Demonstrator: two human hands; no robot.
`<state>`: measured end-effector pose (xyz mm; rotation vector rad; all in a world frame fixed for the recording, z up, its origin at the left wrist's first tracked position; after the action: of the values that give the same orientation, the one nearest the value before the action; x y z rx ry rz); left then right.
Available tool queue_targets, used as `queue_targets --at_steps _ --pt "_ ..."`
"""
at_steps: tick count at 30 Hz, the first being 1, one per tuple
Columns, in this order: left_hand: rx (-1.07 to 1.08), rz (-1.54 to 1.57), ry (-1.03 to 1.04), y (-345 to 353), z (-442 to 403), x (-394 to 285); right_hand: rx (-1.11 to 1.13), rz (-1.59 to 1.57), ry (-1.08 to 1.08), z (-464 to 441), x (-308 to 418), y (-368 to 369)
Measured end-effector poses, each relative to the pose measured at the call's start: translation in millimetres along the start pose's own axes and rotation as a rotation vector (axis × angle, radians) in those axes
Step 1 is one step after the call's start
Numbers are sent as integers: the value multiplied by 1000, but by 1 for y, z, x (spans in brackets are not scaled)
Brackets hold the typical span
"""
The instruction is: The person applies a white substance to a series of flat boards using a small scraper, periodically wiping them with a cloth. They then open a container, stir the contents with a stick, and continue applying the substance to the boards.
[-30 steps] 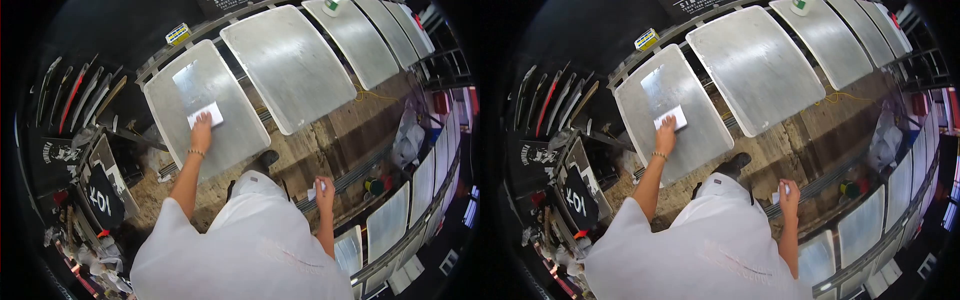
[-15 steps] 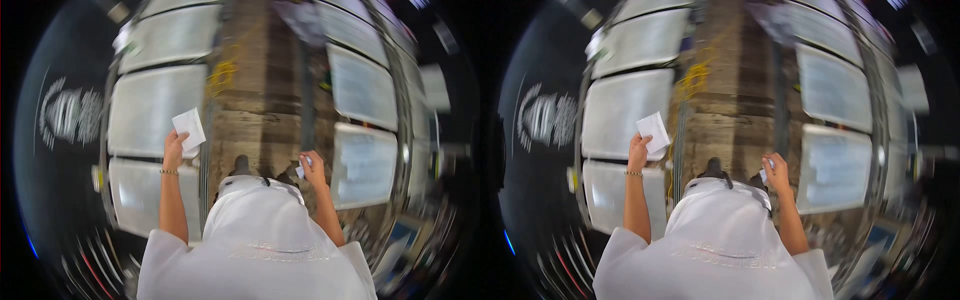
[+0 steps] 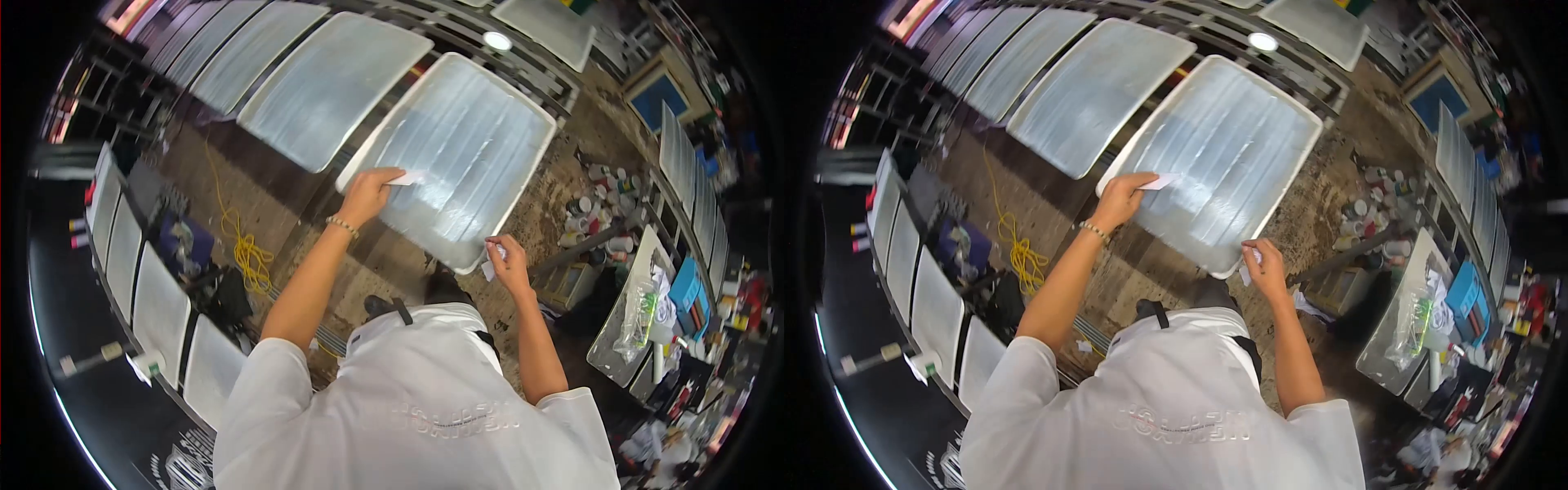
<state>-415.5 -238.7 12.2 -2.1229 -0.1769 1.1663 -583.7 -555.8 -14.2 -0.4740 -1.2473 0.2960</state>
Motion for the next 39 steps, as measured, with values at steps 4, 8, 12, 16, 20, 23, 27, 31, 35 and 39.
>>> queue_targets --at_steps 4,8,12,16,20,23,27,31,35,39 --pt "35 -114 256 59 -130 25 -184 39 -78 -47 -26 -35" --pt "148 -281 263 99 -257 72 -203 44 57 -107 -43 -69" --pt "211 -541 299 122 -343 105 -282 58 -12 -168 -43 -98" --pt "289 -540 87 137 -354 125 -378 79 95 -223 -63 -117" --pt "202 -538 315 126 -301 131 -399 102 133 -249 -83 -118" --pt "260 -583 275 95 -214 102 -342 15 162 -253 -89 -113" --pt "359 -636 116 51 -80 60 -370 -11 164 -258 -100 -105" --pt "446 -607 -10 15 21 8 -325 -78 233 -262 -115 -101" --pt "557 -481 -49 -6 8 1 -313 -202 271 -247 -102 -105" --pt "346 -320 170 55 -119 35 -325 -64 226 -232 -106 -110"
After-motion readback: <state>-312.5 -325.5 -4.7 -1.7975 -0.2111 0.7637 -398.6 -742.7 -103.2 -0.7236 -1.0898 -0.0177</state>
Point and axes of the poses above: each hand's wrist, its own z-axis away from the middle knuckle, its own y-axis out of the palm, x = y × z, the point moved 4 cm from there along -z, towards the middle knuckle, and after that the axes turned 12 degrees about y, right-handed, at the moved point
